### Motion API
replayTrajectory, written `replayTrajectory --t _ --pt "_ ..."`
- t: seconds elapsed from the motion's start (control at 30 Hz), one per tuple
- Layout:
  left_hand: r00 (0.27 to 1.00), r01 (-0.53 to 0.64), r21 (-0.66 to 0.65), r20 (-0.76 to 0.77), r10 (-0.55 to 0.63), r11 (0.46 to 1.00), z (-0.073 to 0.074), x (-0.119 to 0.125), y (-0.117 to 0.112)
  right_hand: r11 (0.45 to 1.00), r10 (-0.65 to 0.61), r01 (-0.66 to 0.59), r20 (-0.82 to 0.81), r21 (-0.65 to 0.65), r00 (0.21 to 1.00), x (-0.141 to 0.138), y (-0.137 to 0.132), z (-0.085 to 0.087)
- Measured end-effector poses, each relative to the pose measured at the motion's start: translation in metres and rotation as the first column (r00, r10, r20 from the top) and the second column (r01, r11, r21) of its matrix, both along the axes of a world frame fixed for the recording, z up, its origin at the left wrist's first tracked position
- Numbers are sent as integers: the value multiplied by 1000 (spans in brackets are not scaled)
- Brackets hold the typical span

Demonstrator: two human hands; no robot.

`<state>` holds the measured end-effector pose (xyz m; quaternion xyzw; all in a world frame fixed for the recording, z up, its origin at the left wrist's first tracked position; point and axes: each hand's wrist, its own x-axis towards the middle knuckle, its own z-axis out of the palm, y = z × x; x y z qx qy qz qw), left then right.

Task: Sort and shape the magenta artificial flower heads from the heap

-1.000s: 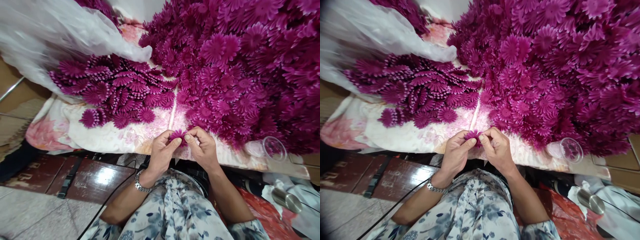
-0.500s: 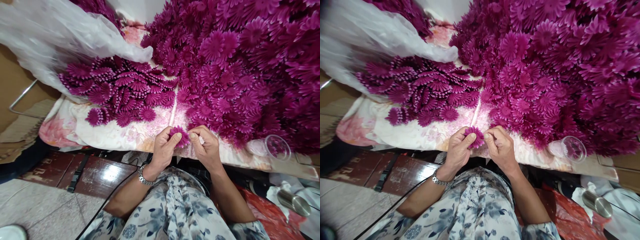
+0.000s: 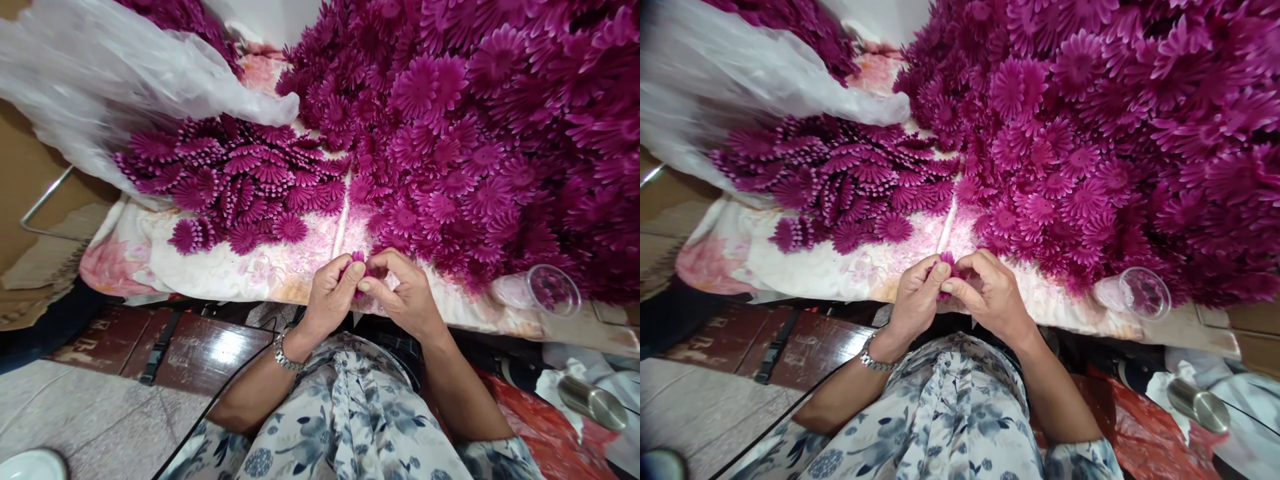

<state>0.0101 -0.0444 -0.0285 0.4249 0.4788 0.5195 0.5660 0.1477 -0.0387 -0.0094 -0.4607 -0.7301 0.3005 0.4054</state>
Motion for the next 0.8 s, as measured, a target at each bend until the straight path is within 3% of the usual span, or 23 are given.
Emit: replayTrajectory --t 0.13,0.33,0.5,0.67,0.8 --pt "991 127 -26 55 -125 992 -1 -6 -2 999 -10 9 30 46 999 -2 1 -6" --pt "999 37 -15 5 -37 999 -7 -5 -4 968 -124 88 148 234 981 -4 -3 -10" --pt "998 -46 -54 41 48 997 -12 -3 -3 970 -121 94 108 226 987 -5 -6 -10" --pt "988 -11 -70 152 22 998 -11 -3 -2 975 -127 115 54 192 990 -4 -7 -10" --pt "995 -3 -52 100 8 999 -12 -6 -1 989 -110 109 6 102 994 -2 -6 -10"
